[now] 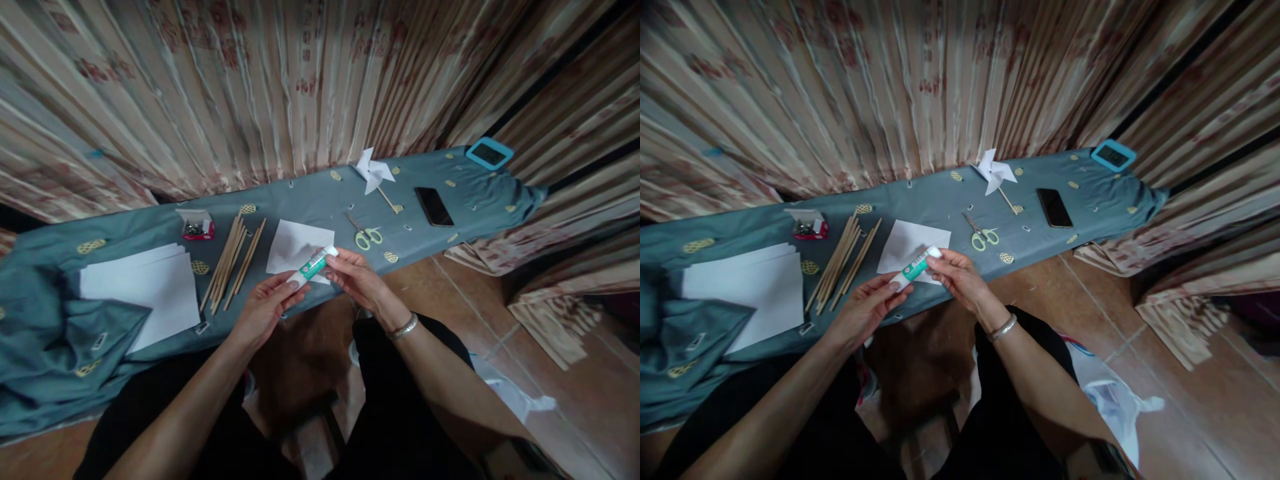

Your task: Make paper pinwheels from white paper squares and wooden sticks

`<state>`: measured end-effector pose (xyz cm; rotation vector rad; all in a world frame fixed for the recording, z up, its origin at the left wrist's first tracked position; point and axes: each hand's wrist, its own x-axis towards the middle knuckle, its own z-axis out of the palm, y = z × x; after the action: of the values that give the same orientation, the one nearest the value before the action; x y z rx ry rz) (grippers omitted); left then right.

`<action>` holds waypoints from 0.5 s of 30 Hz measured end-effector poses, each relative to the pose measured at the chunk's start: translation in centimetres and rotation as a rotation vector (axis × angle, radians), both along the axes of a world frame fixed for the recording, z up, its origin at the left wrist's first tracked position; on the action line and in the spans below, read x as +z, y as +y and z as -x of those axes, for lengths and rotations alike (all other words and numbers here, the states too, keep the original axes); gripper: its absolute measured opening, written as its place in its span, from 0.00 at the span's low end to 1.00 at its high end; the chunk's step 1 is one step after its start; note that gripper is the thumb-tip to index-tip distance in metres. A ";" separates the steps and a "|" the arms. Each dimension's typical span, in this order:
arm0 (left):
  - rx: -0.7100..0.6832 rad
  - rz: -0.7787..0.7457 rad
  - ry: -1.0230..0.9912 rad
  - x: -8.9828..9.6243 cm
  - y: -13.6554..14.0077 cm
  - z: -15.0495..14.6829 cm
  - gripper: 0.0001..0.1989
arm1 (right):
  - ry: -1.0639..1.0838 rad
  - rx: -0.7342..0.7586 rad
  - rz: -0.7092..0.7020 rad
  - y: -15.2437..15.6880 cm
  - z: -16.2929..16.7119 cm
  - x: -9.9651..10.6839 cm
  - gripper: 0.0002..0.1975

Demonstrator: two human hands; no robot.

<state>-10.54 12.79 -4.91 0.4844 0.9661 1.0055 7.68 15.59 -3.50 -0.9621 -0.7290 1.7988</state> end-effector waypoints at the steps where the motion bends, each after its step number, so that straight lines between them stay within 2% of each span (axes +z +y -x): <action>1: 0.007 0.002 0.012 0.1 0.0 -0.2 0.13 | -0.006 0.016 0.002 0.0 0.0 -0.1 0.11; 4: 0.004 -0.012 0.066 0.2 0.2 -0.3 0.15 | -0.022 0.006 0.010 0.1 -0.1 -0.6 0.11; 8: 0.014 -0.108 0.229 -0.2 0.8 0.8 0.21 | 0.028 -0.172 0.080 1.2 -0.6 -0.8 0.11; 11: 0.061 -0.290 0.537 -0.9 1.5 2.7 0.20 | 0.094 -0.220 0.172 2.2 -1.0 -0.7 0.10; 15: 0.067 -0.509 0.958 -1.7 2.1 5.5 0.15 | 0.149 -0.159 0.229 3.2 -1.1 -0.9 0.10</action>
<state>-16.08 14.91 -6.57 1.4489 1.5694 1.0853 8.77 18.76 -4.43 -0.9924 -0.3486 1.8161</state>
